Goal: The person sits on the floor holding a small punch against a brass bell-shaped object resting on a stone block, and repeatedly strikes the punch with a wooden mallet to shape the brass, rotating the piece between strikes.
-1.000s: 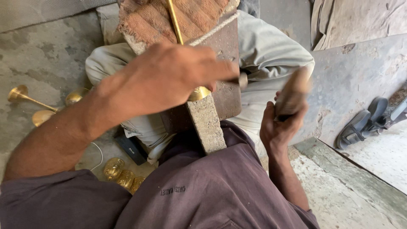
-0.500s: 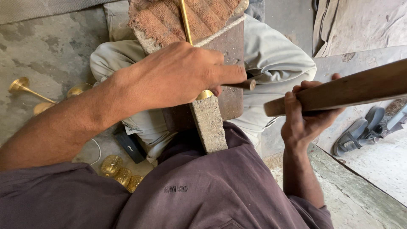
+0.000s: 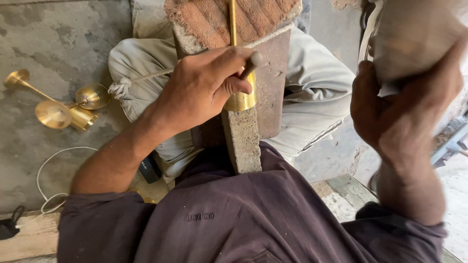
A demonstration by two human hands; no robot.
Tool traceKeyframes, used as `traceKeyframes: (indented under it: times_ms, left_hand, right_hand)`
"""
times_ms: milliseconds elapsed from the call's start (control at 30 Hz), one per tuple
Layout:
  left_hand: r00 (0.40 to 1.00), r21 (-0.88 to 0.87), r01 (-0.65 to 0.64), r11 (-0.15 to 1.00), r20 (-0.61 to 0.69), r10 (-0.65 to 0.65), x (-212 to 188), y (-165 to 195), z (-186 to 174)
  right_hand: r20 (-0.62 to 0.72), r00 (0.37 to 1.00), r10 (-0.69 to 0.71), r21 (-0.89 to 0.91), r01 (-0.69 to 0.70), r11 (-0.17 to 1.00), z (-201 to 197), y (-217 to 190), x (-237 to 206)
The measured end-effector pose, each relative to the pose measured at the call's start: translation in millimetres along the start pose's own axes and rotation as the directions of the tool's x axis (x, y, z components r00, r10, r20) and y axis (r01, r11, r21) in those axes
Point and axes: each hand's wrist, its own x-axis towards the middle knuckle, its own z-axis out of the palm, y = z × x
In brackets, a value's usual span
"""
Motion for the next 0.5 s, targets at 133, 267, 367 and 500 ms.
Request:
traceKeyframes:
  times_ms: [133,267,367,500]
  left_hand:
    - [0.985,-0.037,0.095,0.995,-0.141,-0.099,-20.2,-0.8,7.3]
    - [0.948,-0.178,0.16,0.971,-0.246,-0.201,-30.3,1.3,18.0]
    - [0.893,-0.334,0.224,0.916,-0.307,-0.33,-41.3,12.9,23.5]
    - [0.906,-0.26,0.164,0.951,-0.343,-0.25,-39.8,13.0,25.5]
  right_hand:
    - [0.181,0.984,0.001,-0.086,0.015,0.996,-24.7,-25.1,32.7]
    - [0.281,0.952,-0.119,-0.165,0.17,0.971,-41.3,-50.9,64.7]
    - [0.325,0.905,-0.273,-0.334,0.38,0.863,-48.4,-65.1,74.4]
    - [0.298,0.909,-0.292,-0.318,0.384,0.867,-46.3,-64.0,67.1]
